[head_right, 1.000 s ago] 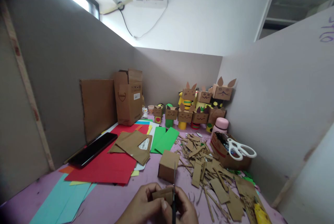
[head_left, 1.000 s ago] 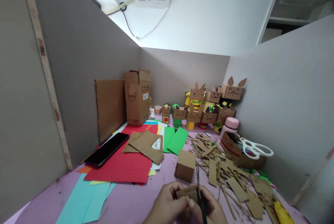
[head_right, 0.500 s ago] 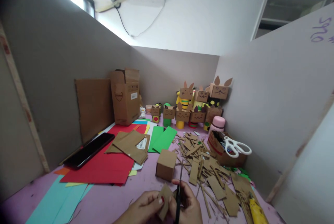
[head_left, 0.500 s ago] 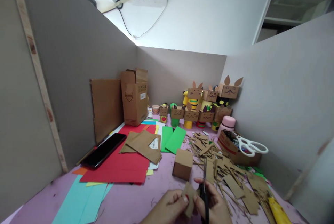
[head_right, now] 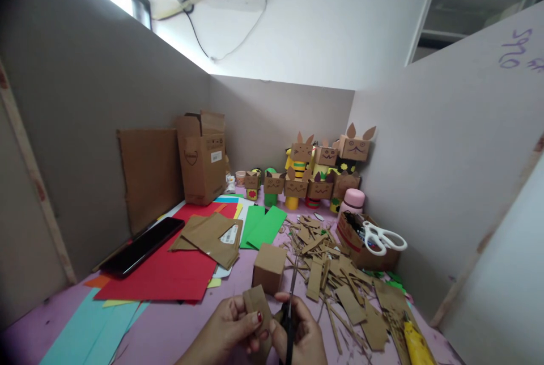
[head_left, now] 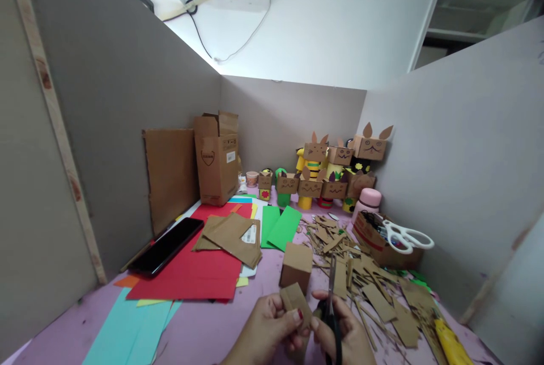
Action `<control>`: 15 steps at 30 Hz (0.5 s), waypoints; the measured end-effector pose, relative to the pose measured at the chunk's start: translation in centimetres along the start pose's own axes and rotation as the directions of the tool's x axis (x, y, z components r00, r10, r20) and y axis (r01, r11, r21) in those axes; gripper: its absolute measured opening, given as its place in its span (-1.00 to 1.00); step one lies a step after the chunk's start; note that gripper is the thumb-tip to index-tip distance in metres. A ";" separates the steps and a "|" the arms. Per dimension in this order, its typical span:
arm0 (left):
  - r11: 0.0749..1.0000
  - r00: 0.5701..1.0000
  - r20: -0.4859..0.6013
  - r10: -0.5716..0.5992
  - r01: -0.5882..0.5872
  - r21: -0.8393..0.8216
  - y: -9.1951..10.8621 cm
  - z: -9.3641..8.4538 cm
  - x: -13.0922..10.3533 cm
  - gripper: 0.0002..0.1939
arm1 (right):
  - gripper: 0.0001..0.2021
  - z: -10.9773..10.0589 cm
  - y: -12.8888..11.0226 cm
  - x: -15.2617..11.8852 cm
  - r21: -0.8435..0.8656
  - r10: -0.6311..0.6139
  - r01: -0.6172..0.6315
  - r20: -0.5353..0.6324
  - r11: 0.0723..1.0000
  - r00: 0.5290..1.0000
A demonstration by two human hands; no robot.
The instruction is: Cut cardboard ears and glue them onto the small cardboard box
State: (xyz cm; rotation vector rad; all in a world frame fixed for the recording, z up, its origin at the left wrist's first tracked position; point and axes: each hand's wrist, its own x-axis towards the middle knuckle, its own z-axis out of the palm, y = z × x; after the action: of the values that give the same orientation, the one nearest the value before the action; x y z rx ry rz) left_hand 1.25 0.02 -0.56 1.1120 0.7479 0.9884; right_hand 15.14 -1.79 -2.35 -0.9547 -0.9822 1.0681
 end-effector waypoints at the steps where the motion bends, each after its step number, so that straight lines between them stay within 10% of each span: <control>1: 1.000 1.000 0.013 -0.013 0.013 0.004 -0.1 0.0 0.0 -0.57 | -0.50 0.0 0.1 0.0 -0.004 -0.001 0.001 -0.002 1.000 1.000; 15: 0.991 0.994 0.077 -0.077 0.085 -0.105 -0.4 0.2 -0.2 -0.58 | -0.54 0.1 -0.8 0.0 -0.052 -0.026 0.024 -0.026 0.998 0.999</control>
State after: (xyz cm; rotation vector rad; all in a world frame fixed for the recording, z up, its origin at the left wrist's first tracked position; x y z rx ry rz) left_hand 1.48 -0.27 -0.93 1.0103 0.6675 0.9040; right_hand 15.20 -1.98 -1.52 -0.9940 -1.0009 1.0109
